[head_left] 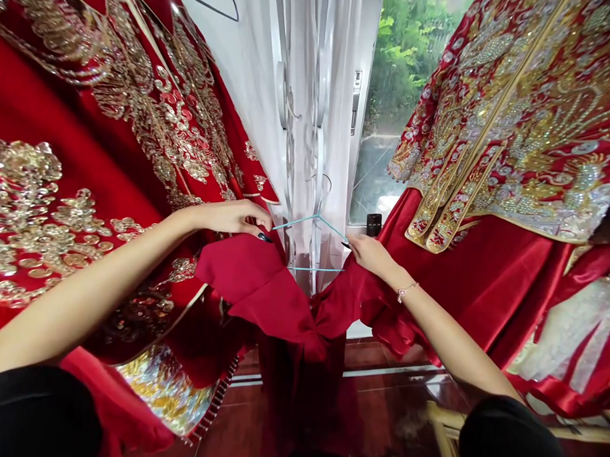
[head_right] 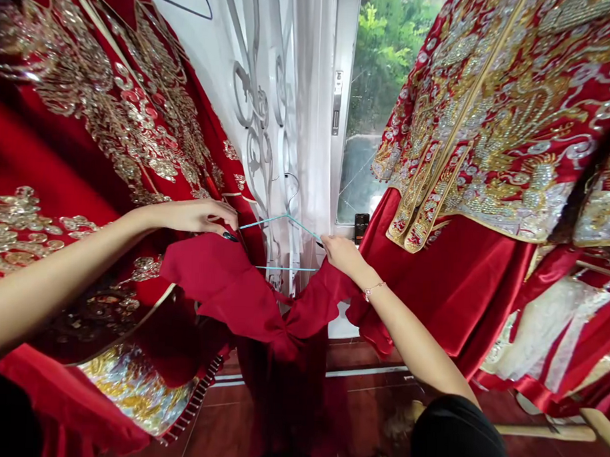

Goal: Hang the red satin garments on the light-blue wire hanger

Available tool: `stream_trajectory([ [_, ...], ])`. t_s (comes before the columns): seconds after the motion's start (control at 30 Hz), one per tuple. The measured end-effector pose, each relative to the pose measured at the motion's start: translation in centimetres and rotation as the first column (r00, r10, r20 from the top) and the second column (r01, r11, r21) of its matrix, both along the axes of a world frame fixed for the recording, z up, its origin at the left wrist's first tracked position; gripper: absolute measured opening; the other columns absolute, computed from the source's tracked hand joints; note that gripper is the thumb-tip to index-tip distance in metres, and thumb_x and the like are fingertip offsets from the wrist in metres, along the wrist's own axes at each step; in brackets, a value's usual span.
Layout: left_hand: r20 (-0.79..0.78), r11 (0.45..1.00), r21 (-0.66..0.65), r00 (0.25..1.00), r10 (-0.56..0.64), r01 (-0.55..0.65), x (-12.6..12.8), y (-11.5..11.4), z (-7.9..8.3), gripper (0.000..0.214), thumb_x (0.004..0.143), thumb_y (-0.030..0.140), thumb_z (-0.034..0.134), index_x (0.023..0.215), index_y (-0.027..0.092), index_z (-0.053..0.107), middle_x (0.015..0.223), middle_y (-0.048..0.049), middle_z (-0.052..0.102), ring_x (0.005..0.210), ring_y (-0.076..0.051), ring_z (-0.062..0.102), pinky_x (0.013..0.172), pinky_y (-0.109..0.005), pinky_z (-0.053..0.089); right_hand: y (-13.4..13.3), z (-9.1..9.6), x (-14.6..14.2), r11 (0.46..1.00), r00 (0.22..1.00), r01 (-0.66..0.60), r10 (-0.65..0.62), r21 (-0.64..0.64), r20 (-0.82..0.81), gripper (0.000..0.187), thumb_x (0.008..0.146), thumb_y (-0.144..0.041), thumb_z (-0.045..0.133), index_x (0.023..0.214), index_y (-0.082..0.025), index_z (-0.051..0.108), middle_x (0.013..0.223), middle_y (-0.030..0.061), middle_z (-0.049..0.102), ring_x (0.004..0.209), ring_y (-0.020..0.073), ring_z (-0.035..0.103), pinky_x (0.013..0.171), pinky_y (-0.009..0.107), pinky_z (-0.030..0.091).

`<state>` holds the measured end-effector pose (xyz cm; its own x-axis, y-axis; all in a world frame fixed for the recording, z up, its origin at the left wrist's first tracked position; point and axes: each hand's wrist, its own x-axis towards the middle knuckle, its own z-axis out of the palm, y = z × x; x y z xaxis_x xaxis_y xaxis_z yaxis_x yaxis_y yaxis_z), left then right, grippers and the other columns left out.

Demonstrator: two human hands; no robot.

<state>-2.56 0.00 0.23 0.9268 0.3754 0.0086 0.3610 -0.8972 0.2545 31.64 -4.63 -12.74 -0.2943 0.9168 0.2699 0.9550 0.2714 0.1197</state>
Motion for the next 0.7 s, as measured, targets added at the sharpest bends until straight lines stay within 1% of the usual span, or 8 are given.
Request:
stream_trajectory([
  [0.17,0.05,0.987,0.157,0.998,-0.047,0.039,0.2,-0.1,0.7,0.027,0.099,0.034,0.048,0.089,0.021,0.069,0.097,-0.0073,0.071,0.093,-0.016,0.066,0.085,-0.026,0.049,0.3,-0.4,-0.5,1.0,1.0,0.002,-0.003,-0.004,-0.012,0.034,0.103,-0.019,0.03,0.112,-0.013,0.062,0.1,0.0164,0.071,0.094,0.0245,0.067,0.074,0.029,0.041],
  [0.23,0.098,0.986,0.154,0.992,-0.081,0.066,0.3,0.8,-0.1,0.023,0.099,0.031,0.047,0.095,0.019,0.067,0.109,-0.0098,0.069,0.103,-0.017,0.064,0.091,-0.028,0.049,0.2,-0.3,-0.5,1.0,1.0,0.01,-0.01,-0.003,-0.017,0.033,0.103,-0.02,0.031,0.109,-0.014,0.062,0.099,0.0165,0.071,0.092,0.024,0.066,0.074,0.028,0.041],
  [0.33,0.217,0.99,0.137,0.975,-0.055,0.026,1.1,1.3,-2.2,0.028,0.096,0.023,0.049,0.122,0.016,0.056,0.127,-0.0159,0.064,0.111,-0.018,0.062,0.093,-0.029,0.051,-0.1,-0.2,0.2,1.0,0.998,-0.015,0.016,0.022,-0.054,0.029,0.102,-0.02,0.033,0.102,-0.015,0.061,0.096,0.0153,0.07,0.091,0.0239,0.064,0.076,0.028,0.041],
  [0.4,0.305,0.969,0.22,0.951,0.044,-0.115,2.6,-0.1,-3.8,0.037,0.095,0.018,0.048,0.133,0.015,0.048,0.133,-0.018,0.06,0.114,-0.02,0.061,0.095,-0.033,0.051,-0.5,0.0,1.1,0.996,0.991,-0.076,0.08,0.035,-0.111,0.025,0.101,-0.023,0.035,0.095,-0.017,0.059,0.091,0.0129,0.068,0.088,0.0235,0.063,0.077,0.029,0.042],
  [0.5,0.457,0.837,0.427,0.88,0.125,-0.341,6.3,-4.4,-6.8,0.029,0.097,0.014,0.041,0.121,0.017,0.057,0.133,-0.018,0.06,0.122,-0.027,0.058,0.103,-0.046,0.048,-0.9,0.4,2.7,0.981,0.948,-0.193,0.189,0.009,-0.255,0.02,0.1,-0.028,0.036,0.087,-0.021,0.05,0.084,0.008,0.063,0.081,0.0215,0.06,0.077,0.029,0.044],
  [0.53,0.45,0.829,0.46,0.888,0.092,-0.319,7.8,-5.7,-7.9,0.029,0.097,0.014,0.041,0.119,0.017,0.059,0.131,-0.0179,0.061,0.123,-0.029,0.057,0.104,-0.047,0.047,-1.0,0.6,3.1,0.975,0.929,-0.22,0.209,-0.002,-0.304,0.02,0.1,-0.029,0.036,0.085,-0.023,0.047,0.082,0.0065,0.062,0.079,0.0208,0.059,0.077,0.03,0.045],
  [0.6,0.462,0.866,0.41,0.884,0.076,-0.288,10.7,-7.2,-10.2,0.028,0.097,0.016,0.042,0.117,0.018,0.06,0.122,-0.0164,0.065,0.117,-0.029,0.061,0.1,-0.044,0.051,-1.2,0.9,3.8,0.967,0.891,-0.256,0.233,-0.008,-0.39,0.019,0.101,-0.031,0.033,0.086,-0.024,0.043,0.082,0.0047,0.06,0.077,0.0197,0.057,0.078,0.031,0.046],
  [0.7,0.507,0.96,0.106,0.845,0.173,-0.26,15.0,-5.6,-13.3,0.025,0.094,0.014,0.045,0.112,0.016,0.062,0.117,-0.0167,0.066,0.109,-0.028,0.065,0.096,-0.042,0.053,-1.5,1.1,4.2,0.956,0.82,-0.291,0.266,0.03,-0.508,0.014,0.101,-0.031,0.028,0.1,-0.023,0.04,0.086,0.0042,0.059,0.08,0.0187,0.057,0.083,0.032,0.048],
])
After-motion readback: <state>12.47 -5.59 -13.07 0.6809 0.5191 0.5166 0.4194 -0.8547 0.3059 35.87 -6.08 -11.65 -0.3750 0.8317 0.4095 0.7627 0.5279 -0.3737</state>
